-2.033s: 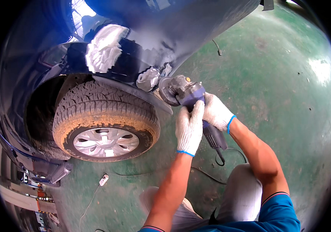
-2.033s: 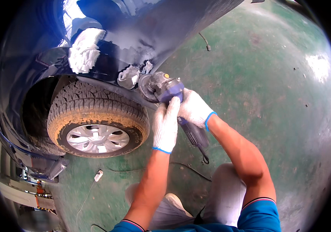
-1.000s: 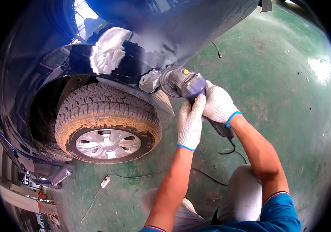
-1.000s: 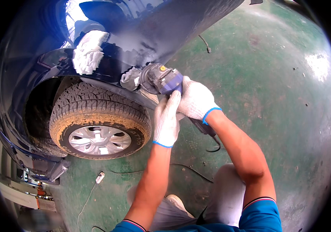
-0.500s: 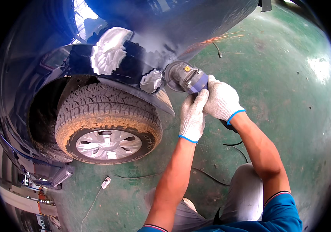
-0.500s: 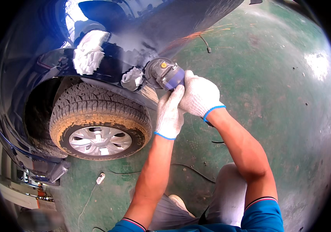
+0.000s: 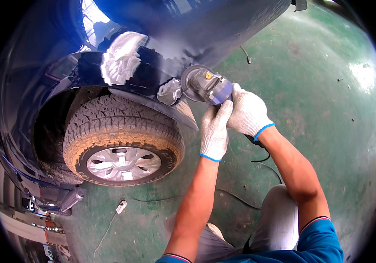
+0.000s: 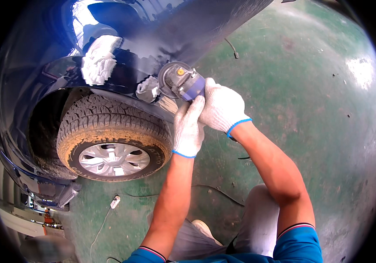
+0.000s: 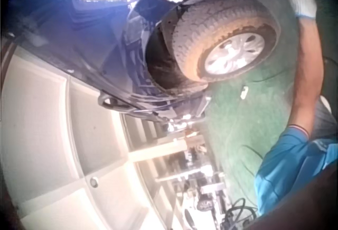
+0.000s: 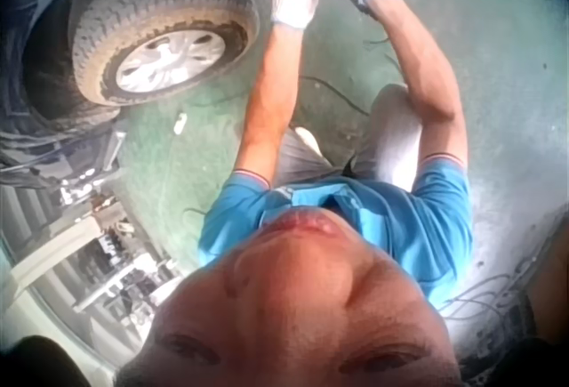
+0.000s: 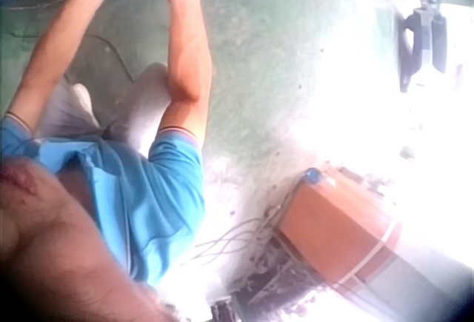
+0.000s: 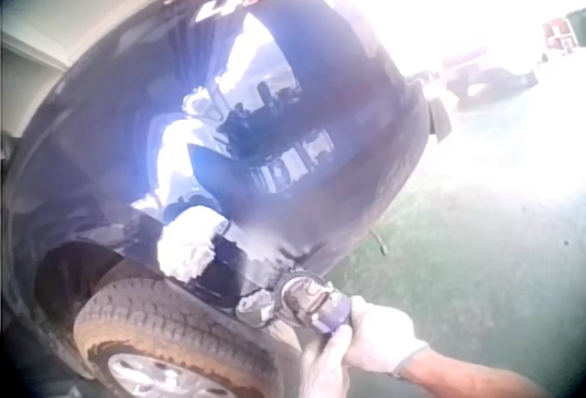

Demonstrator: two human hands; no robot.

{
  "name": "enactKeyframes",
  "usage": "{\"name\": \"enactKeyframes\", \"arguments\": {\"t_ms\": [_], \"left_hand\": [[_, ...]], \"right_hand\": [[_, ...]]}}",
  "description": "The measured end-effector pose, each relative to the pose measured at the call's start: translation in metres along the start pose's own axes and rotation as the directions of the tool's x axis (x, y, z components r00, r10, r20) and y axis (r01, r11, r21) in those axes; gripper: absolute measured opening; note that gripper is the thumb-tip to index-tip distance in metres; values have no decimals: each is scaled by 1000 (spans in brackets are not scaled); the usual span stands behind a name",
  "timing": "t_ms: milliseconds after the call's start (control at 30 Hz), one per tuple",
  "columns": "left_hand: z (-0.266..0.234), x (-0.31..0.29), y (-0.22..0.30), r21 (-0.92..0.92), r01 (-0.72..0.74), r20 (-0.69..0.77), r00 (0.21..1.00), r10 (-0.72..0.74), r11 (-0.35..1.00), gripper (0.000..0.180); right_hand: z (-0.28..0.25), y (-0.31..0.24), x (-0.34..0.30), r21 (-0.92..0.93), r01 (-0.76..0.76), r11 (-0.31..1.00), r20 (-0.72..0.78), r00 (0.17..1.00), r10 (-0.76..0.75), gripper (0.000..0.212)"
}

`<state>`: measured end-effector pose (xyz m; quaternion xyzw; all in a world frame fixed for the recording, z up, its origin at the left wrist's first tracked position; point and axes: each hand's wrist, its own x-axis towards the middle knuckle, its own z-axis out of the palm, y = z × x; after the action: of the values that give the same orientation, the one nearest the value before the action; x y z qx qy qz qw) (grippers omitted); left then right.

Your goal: The person uses an angle grinder to smooth the rear quarter panel of a blue pickup truck. They repeatedly grind the surface and wipe away dust with a cloth to inspect the progress, focusing on the area above the rear wheel well.

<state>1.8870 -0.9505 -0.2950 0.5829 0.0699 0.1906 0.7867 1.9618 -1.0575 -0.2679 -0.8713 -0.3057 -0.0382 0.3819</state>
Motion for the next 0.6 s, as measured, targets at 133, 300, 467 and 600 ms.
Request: {"name": "enactKeyframes", "arguments": {"t_ms": [133,300,467,600], "left_hand": [[4,-4,6,16,17,-37,999,-17,1000,41],[5,-5,12,-40,-68,-21,998,67,997,40],[2,-8,14,-138,-43,4,999,44,989,43],[7,-12,13,-136,-29,-23,999,26,990,43]], "right_hand": [[-1,-3,-3,9,13,1000,-4,1000,-13,42],[-1,-10,-3,11,33,999,-60,998,-32,39],[-8,-19,-4,-47,49,998,-69,996,-53,38],[-8,-17,-7,-79,42,996,-52,998,-46,39]]}}
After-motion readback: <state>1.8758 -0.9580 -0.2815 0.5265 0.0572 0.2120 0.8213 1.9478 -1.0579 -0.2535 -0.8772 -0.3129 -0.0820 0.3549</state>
